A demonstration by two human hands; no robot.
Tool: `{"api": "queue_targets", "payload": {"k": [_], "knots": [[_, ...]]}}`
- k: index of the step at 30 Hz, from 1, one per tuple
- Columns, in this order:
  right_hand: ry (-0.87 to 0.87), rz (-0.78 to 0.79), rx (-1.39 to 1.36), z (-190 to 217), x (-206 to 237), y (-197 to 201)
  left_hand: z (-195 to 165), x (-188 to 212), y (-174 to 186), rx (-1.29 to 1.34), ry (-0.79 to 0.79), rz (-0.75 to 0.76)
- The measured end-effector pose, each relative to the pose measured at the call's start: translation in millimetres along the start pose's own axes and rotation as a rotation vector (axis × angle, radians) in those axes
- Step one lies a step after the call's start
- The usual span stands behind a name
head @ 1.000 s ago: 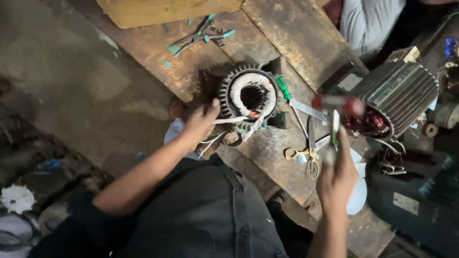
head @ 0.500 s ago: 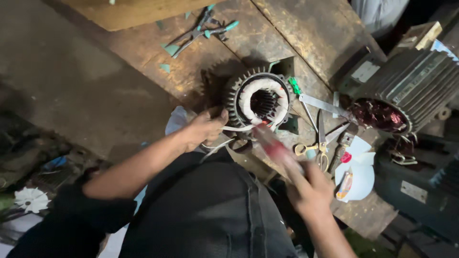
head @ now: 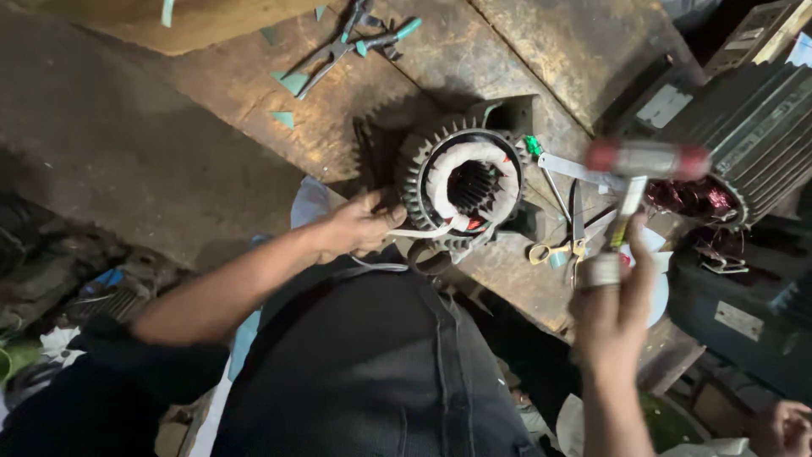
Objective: The person fits white insulating paper liners into the slots of an electric motor stator, taps them into place with a hammer, and trims the paper with scissors. They then press copper wire coils into the stator slots, work them with a green-handled tool, and begin fitting a green insulating band around the coils.
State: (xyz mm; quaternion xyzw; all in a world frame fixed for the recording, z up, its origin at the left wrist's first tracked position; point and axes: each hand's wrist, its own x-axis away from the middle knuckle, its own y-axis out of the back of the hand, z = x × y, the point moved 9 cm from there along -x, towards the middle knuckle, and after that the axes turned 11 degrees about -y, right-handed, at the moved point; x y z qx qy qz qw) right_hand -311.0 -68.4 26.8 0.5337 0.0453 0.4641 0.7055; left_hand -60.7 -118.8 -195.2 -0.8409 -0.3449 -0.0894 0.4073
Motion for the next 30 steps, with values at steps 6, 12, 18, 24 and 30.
{"api": "queue_targets", "payload": {"k": [6, 12, 18, 24, 30], "knots": [[0.385, 0.128, 0.071, 37.3, 11.2, -32.6, -3.2, -0.7, 1.2, -0.016, 0.02, 0.015], [0.268, 0.134, 0.467, 36.1, -1.7, -16.5, 0.1, -5.3, 3.8, -0.04, 0.03, -0.061], [0.321, 0.191, 0.551, 71.1, -9.1, -15.1, 2.8, -5.6, 14.3, -0.237, 0.02, -0.121], [0.33, 0.181, 0.705, 85.4, -8.5, -17.7, -21.4, -9.0, 9.9, -0.332, -0.309, -0.084], [0.465, -0.013, 0.356, 66.5, 6.3, 20.3, -18.7, -10.1, 12.2, -0.384, -0.323, -0.101]]}}
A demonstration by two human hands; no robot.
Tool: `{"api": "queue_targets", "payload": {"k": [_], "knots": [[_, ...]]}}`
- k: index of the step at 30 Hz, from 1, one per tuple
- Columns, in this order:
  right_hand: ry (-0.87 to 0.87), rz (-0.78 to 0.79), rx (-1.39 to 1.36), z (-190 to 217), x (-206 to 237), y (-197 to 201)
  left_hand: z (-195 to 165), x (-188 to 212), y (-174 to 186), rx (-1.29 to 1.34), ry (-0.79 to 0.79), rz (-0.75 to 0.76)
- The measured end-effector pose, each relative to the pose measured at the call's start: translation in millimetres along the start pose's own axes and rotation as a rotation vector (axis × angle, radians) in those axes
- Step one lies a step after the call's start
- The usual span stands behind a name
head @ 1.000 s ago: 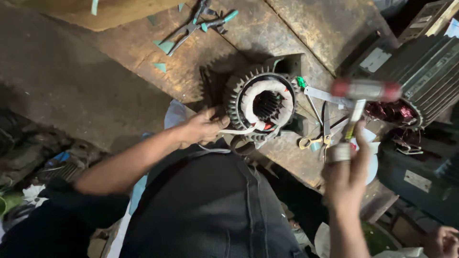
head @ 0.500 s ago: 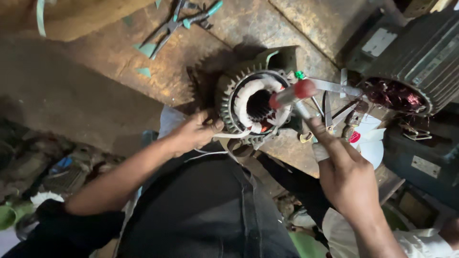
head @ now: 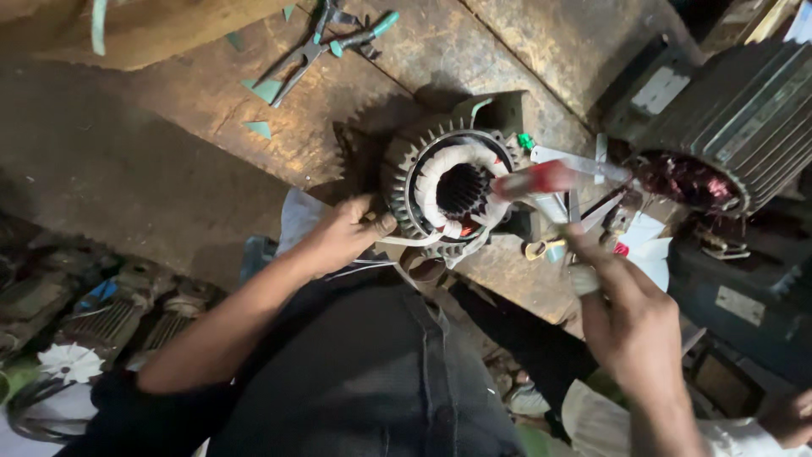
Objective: The person fits white insulating paper liners into the slots of an electric motor stator, taps them into place with a hammer, and trims the paper with scissors. They then press copper wire coils into the stator slots, work them with a green-handled tool, and begin fitting a green insulating band around the coils.
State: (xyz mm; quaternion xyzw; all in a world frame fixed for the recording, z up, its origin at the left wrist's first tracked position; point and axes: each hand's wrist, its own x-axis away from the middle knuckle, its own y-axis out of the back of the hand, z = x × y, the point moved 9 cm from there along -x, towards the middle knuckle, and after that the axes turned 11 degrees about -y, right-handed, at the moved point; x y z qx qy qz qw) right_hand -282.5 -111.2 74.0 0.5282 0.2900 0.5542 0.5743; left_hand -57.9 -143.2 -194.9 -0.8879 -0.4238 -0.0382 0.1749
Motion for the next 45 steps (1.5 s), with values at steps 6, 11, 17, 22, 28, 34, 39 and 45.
{"api": "queue_targets", "payload": {"k": [6, 11, 17, 22, 28, 34, 39, 45], "knots": [[-0.232, -0.342, 0.04, -92.8, 7.3, -45.3, -38.1, 16.8, 10.9, -0.573, -0.094, -0.335], [-0.36, -0.407, 0.113, -152.4, 17.4, -107.7, -54.5, 30.2, 8.0, -0.512, 0.187, -0.424], [-0.321, -0.382, 0.09, -179.1, 18.0, -132.2, -100.7, 12.6, 11.4, -0.574, -0.141, -0.316], [-0.123, -0.382, 0.098, -161.6, 14.7, -124.8, -117.8, 56.2, -1.8, -0.77, -0.036, -0.366], [0.083, -0.445, -0.203, -88.0, 52.6, -71.6, -179.6, 123.2, -63.0, -0.881, -0.331, -0.402], [0.494, -0.286, -0.323, 36.2, 75.4, -68.8, -203.6, 136.2, -93.7, -0.873, -0.484, -0.359], [0.632, -0.385, -0.241, 88.0, 79.1, -53.2, -208.5, 127.1, -87.3, -0.818, -0.461, -0.314], [0.644, -0.192, -0.256, 80.0, 97.1, -47.9, -195.3, 123.9, -71.4, -0.84, -0.444, -0.206]]}}
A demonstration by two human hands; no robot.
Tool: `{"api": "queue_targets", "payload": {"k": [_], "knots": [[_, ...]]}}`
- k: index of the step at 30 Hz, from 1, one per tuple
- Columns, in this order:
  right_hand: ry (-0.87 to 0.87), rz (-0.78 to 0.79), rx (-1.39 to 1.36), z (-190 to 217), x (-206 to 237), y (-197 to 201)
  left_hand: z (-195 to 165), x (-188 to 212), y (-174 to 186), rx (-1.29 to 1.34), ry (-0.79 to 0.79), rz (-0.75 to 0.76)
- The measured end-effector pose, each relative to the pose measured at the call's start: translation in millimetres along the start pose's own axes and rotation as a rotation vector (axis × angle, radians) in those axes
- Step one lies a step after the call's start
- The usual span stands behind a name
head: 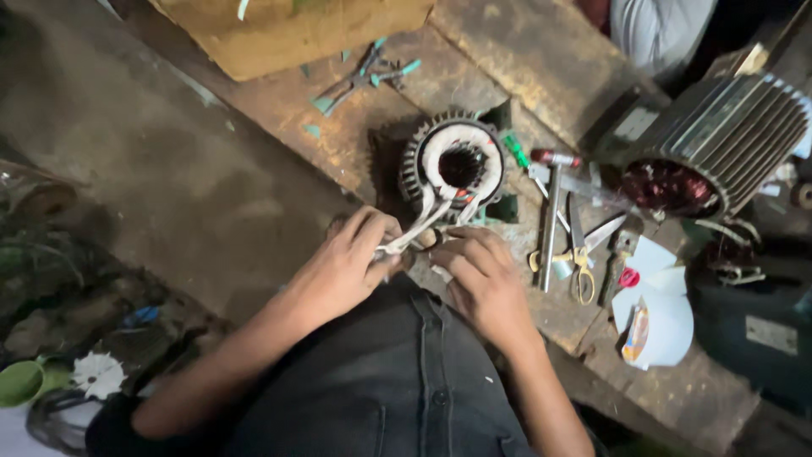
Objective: The person fits white insulating paper liners into the slots of an electric motor stator, taps them into place with a hammer, and trims the paper with scissors. They then press copper wire coils into the stator slots, work them with a green-handled tool, and begin fitting a green insulating band around the coils.
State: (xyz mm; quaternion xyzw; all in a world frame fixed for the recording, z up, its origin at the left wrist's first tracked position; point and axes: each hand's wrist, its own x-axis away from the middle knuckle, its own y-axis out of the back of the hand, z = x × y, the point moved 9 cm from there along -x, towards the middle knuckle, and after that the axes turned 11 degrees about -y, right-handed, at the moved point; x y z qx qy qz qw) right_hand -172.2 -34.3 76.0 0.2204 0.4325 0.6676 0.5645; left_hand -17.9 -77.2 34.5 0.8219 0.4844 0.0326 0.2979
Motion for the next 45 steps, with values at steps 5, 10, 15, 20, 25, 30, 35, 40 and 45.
{"api": "queue_targets", "payload": {"k": [5, 10, 15, 20, 25, 30, 35, 40, 45], "knots": [[-0.292, 0.027, -0.077, -20.9, -0.5, -40.8, 18.6, 0.1, 7.8, 0.071, 0.0, 0.057], [-0.234, -0.06, -0.024, -8.4, -19.4, -58.0, 25.9, -6.2, 12.0, 0.212, 0.006, 0.132], [-0.183, 0.001, -0.121, 19.6, -16.3, -51.3, 26.1, -10.4, 19.1, 0.256, -0.058, 0.165], [-0.46, 0.151, -0.171, 16.6, 11.4, -49.1, 30.9, -8.8, 10.8, 0.255, -0.051, 0.235], [-0.497, 0.235, -0.1, 29.0, 22.1, -58.9, 36.5, -4.3, -9.7, 0.313, -0.002, 0.329], [-0.547, 0.194, -0.058, 37.8, 24.4, -51.4, 24.5, -4.0, -13.4, 0.336, -0.059, 0.349], [-0.565, 0.16, -0.093, 44.1, 31.4, -41.4, 2.1, -11.2, -6.9, 0.25, -0.259, 0.315], [-0.657, 0.093, -0.069, 43.8, 42.7, -36.4, -5.2, -10.2, -11.1, 0.197, -0.362, 0.365], [-0.638, 0.052, -0.064, 52.8, 40.5, -34.6, -6.9, -5.8, -7.2, 0.303, -0.332, 0.357]]}}
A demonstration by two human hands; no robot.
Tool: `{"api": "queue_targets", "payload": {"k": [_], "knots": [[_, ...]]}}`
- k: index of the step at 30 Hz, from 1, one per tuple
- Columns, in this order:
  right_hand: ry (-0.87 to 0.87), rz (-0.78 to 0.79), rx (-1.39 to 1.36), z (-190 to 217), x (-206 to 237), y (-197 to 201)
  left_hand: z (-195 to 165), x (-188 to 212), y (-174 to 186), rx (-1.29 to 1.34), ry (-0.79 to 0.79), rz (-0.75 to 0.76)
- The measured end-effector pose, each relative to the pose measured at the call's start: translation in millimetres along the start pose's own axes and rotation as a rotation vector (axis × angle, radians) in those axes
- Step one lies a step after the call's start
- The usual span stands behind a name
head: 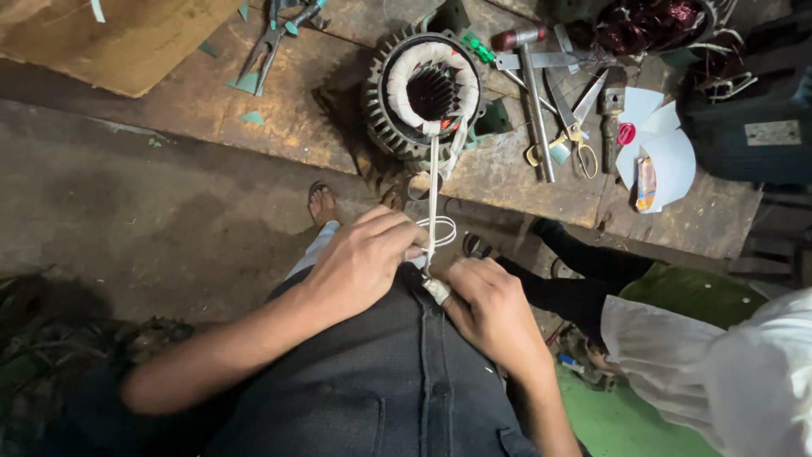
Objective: The person fits white insulating paper liners into the slots of an electric motor stator, taps them into place with a hammer, and trims the paper with scissors. They then press copper wire coils into the stator slots, work them with a green-handled tool, and begin fitting a green insulating band around the coils.
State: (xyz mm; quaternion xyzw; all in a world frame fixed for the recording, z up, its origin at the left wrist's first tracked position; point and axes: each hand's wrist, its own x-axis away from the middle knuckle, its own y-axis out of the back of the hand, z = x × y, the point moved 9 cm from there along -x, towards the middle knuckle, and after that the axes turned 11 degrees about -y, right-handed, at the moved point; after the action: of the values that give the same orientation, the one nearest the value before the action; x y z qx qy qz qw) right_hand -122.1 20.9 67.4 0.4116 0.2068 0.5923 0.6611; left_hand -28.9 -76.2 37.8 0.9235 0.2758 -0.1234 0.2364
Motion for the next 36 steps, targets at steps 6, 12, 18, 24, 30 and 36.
{"api": "queue_targets", "payload": {"k": [6, 12, 18, 24, 30, 36], "knots": [[-0.063, 0.012, -0.049, 7.9, 10.8, 11.4, -24.0, 3.4, 2.3, 0.042, 0.005, 0.044], [-0.105, -0.064, -0.068, 6.0, 25.6, 23.8, -50.3, 3.9, 8.0, 0.116, -0.045, 0.023], [-0.098, -0.102, -0.185, 1.7, 31.5, 30.2, -60.5, 2.0, 12.6, 0.063, -0.054, 0.025], [-0.078, -0.12, -0.238, -2.9, 35.1, 29.4, -60.9, -0.1, 16.9, 0.055, -0.09, -0.019], [-0.236, -0.372, -0.487, -48.8, 46.9, 46.4, -19.8, 9.7, 16.5, 0.27, 0.295, 0.023], [0.185, -0.296, -1.043, -38.7, 33.3, 36.0, -49.3, -9.8, 18.4, 0.053, -0.072, 0.1]]}}
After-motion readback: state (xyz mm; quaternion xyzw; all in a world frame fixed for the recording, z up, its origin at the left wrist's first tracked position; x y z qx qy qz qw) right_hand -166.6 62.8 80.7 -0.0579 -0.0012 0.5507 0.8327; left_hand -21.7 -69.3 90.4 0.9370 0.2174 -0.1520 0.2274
